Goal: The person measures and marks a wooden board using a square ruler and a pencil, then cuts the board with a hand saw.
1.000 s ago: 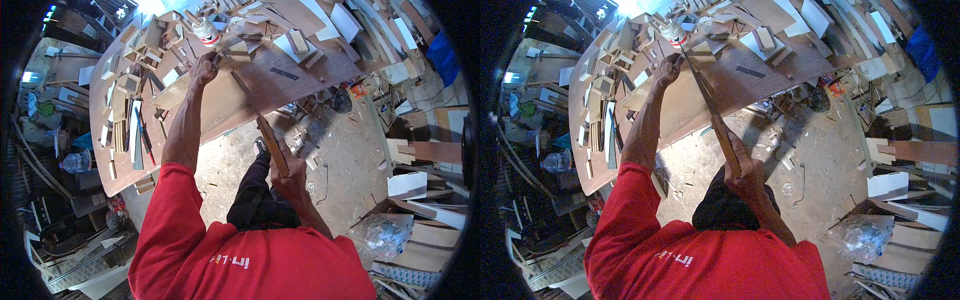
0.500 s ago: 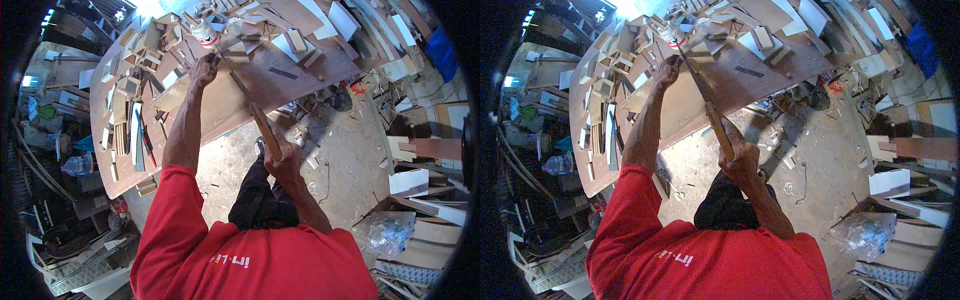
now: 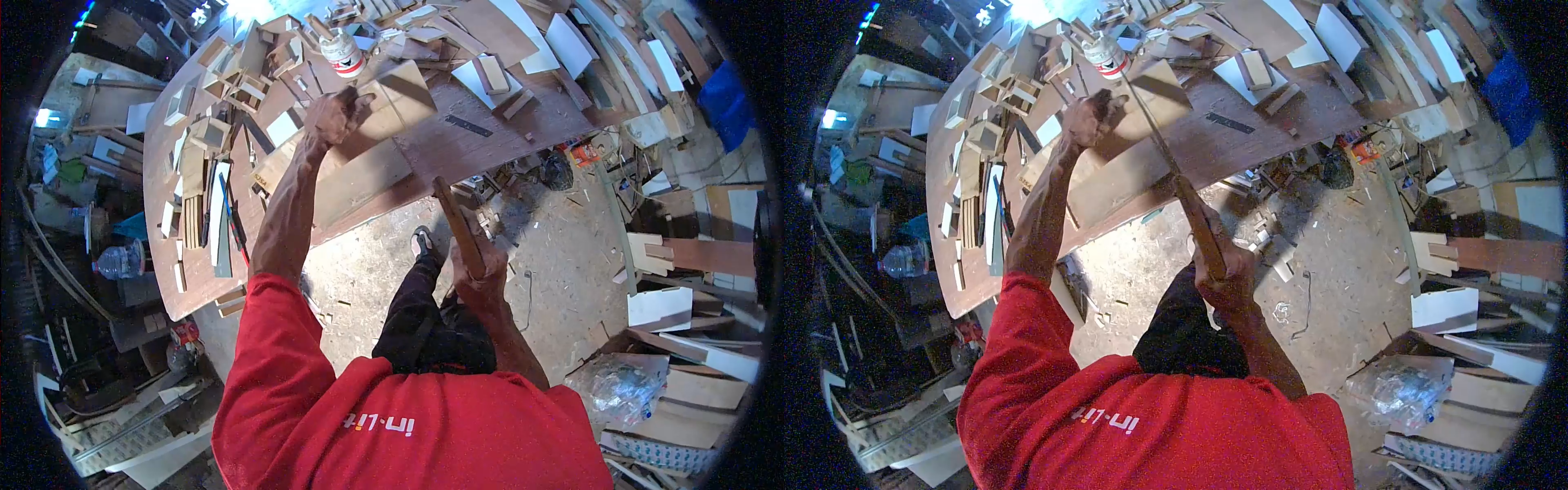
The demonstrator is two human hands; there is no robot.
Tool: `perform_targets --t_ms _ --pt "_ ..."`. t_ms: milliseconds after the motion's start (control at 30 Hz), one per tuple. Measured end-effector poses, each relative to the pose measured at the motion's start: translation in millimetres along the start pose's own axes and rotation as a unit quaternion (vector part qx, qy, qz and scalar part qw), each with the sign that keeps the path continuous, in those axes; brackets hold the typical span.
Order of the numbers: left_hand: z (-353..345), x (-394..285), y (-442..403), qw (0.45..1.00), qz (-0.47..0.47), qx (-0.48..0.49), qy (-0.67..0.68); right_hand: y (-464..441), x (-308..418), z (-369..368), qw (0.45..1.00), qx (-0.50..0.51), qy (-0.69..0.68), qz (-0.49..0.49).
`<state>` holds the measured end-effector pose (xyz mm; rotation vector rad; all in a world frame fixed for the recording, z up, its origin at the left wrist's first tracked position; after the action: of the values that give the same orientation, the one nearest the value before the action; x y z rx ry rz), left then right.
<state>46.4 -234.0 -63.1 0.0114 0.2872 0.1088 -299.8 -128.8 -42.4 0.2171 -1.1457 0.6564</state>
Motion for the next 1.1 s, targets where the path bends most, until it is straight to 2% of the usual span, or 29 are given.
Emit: perform_targets --t_ms 67,100,133,200,267,333,400,433,533,600,633,733,800,933,1000,1100 --pt "-27 9 -1 0.994 -0.033 0.089 0.045 2 1 6 0.999 0.004 -0.005 -0.037" --pt "-44 18 0 0.992 -0.092 0.046 0.068 2 5 8 0.999 0.008 0.009 -0.030" --pt "-47 16 4 0.993 -0.091 0.044 0.069 2 4 7 0.999 0.011 0.011 -0.028" --pt "-61 14 12 0.998 -0.032 0.057 0.026 7 -8 2 0.997 -0.006 -0.031 -0.067" --pt "-68 16 11 0.995 -0.024 0.062 0.070 13 -27 -10 0.997 0.004 -0.021 -0.076" --pt "-63 13 11 0.997 -0.027 0.008 0.069 13 -36 -16 0.996 0.016 -0.012 -0.083" --pt "-70 19 9 0.997 -0.005 0.007 0.079 11 -25 -12 0.999 -0.031 0.020 -0.005" --pt "-77 24 9 0.996 0.011 0.009 0.088 11 -20 -10 0.999 -0.026 0.021 -0.006" --pt "-85 29 10 0.999 0.027 -0.036 0.020 9 -8 3 0.999 -0.006 -0.010 -0.047" --pt "-88 26 17 0.998 0.053 -0.020 0.013 12 -10 6 0.995 0.023 -0.005 -0.094" --pt "-90 24 21 0.997 0.073 -0.002 0.005 14 -14 5 0.988 0.038 -0.051 -0.142" --pt "-88 10 33 0.992 0.101 -0.049 -0.065 13 -7 7 0.989 0.038 -0.042 -0.138" --pt "-93 7 35 0.990 0.118 -0.030 -0.064 13 -6 6 0.985 0.055 -0.048 -0.153" --pt "-111 2 28 0.992 0.105 -0.057 -0.029 17 -9 1 0.982 0.062 -0.063 -0.165" --pt "-112 1 23 0.984 0.165 -0.051 -0.029 17 -10 1 0.979 0.071 -0.059 -0.180" --pt "-123 14 11 0.974 0.201 -0.101 0.006 18 -8 1 0.977 0.079 -0.057 -0.191"
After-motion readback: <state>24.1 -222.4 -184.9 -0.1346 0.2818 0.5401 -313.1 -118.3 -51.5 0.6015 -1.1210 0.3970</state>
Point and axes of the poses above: each hand's wrist, its own y-axis away from the middle knuckle, its own z-axis out of the back of the hand, x = y × z, the point moved 5 cm from there along -y, towards the middle knuckle, and after that the axes turned 15 degrees about x, right-handed, at the moved point
